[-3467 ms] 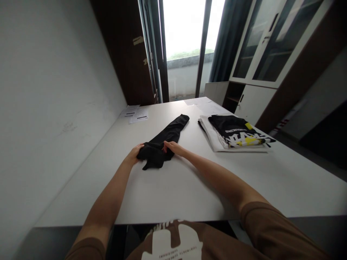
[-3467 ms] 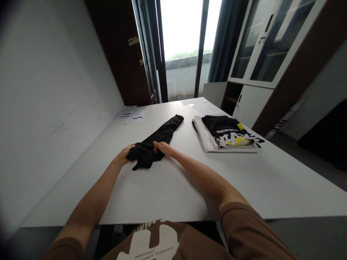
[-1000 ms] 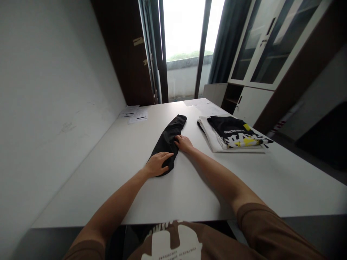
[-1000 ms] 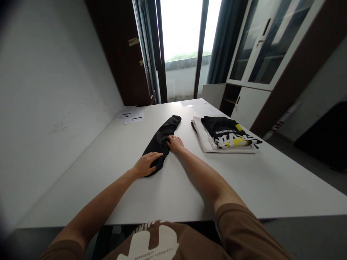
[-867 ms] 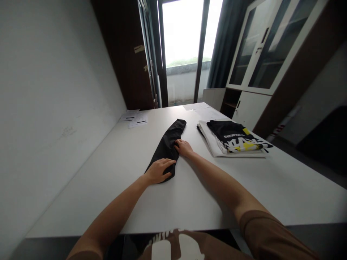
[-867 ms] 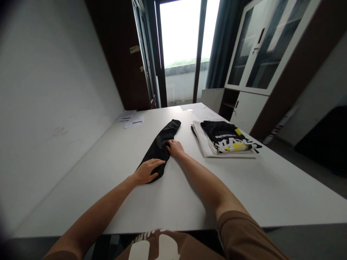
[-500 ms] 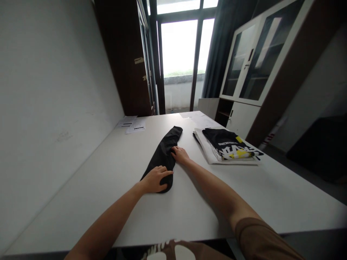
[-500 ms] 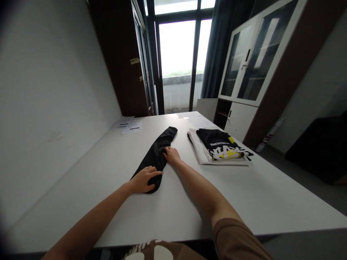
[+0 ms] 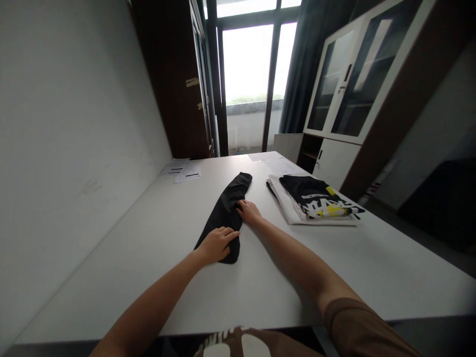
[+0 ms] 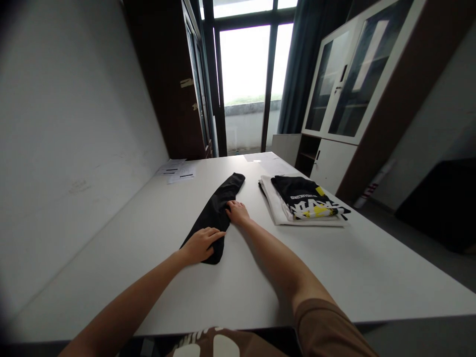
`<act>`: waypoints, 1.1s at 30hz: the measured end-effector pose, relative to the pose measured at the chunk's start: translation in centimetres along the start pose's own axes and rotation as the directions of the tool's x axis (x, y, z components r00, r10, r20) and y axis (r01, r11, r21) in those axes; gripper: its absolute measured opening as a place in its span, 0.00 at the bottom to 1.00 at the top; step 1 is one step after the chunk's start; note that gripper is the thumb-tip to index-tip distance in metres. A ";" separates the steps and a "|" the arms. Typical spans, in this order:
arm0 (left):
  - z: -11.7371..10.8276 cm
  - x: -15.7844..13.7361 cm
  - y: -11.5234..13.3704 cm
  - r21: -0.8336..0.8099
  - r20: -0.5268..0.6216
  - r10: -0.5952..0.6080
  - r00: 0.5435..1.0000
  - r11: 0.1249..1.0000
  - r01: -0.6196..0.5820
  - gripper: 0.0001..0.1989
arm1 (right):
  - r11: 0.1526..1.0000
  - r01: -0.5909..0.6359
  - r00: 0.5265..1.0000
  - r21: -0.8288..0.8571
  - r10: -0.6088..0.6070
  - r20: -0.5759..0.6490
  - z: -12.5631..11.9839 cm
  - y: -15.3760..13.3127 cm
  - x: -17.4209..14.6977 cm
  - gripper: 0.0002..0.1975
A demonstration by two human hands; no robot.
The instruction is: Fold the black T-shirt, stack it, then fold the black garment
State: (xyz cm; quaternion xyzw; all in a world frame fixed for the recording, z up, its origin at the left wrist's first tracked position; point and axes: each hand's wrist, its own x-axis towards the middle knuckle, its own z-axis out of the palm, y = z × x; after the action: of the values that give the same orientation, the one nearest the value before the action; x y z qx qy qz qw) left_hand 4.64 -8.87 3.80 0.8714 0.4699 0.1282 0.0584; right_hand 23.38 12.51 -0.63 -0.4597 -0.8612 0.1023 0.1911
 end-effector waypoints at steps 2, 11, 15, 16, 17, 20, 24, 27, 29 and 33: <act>-0.2 0.0 -0.1 0.014 -0.012 0.000 1.000 1.000 0.000 0.36 | 1.000 -0.002 1.000 -0.001 0.002 0.001 -0.1 0.0 0.0 0.16; -0.3 -0.2 -1.0 0.055 -0.012 0.000 1.000 0.998 0.001 0.34 | 1.000 0.002 1.000 -0.010 -0.002 0.011 0.0 0.1 0.1 0.16; -0.3 -0.2 -1.0 0.034 -0.017 -0.014 1.000 0.999 0.015 0.33 | 1.000 0.007 1.000 -0.010 -0.007 0.008 -0.1 0.0 0.1 0.16; -0.3 -0.2 -1.0 0.030 -0.019 -0.019 1.000 0.999 0.020 0.33 | 1.000 0.008 1.000 -0.011 -0.008 0.007 -0.1 0.0 0.1 0.16; -0.3 -0.2 -0.9 0.030 -0.018 -0.023 1.000 0.999 0.023 0.33 | 1.000 0.007 1.000 -0.011 -0.007 0.006 -0.1 0.0 0.1 0.16; -0.4 -0.3 -0.9 0.035 -0.004 -0.018 1.000 0.999 0.018 0.36 | 1.000 0.007 1.000 -0.013 -0.007 0.003 -0.1 0.1 0.1 0.16; -1.0 -0.5 -1.2 0.011 0.041 0.053 0.998 0.999 -0.054 0.41 | 1.000 0.008 1.000 -0.018 -0.008 0.005 0.1 0.1 0.1 0.16; -1.1 -0.5 -1.1 0.008 0.050 0.063 0.997 0.998 -0.063 0.41 | 1.000 0.005 1.000 -0.020 -0.005 0.003 0.0 0.1 0.1 0.16; -0.7 -0.3 -0.5 0.050 0.023 0.009 1.000 0.999 -0.010 0.37 | 1.000 0.005 1.000 -0.020 -0.005 0.003 -0.1 0.0 0.1 0.16; -0.2 0.2 1.0 0.139 0.000 -0.009 1.000 0.990 0.009 0.29 | 1.000 0.003 1.000 -0.020 -0.003 0.005 -0.2 0.0 0.0 0.17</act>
State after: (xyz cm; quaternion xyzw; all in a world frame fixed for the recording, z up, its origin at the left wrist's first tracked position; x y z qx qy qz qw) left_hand 5.48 -9.22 4.20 0.8713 0.4815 0.0947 -0.0018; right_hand 23.43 12.55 -0.45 -0.4602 -0.8633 0.0946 0.1842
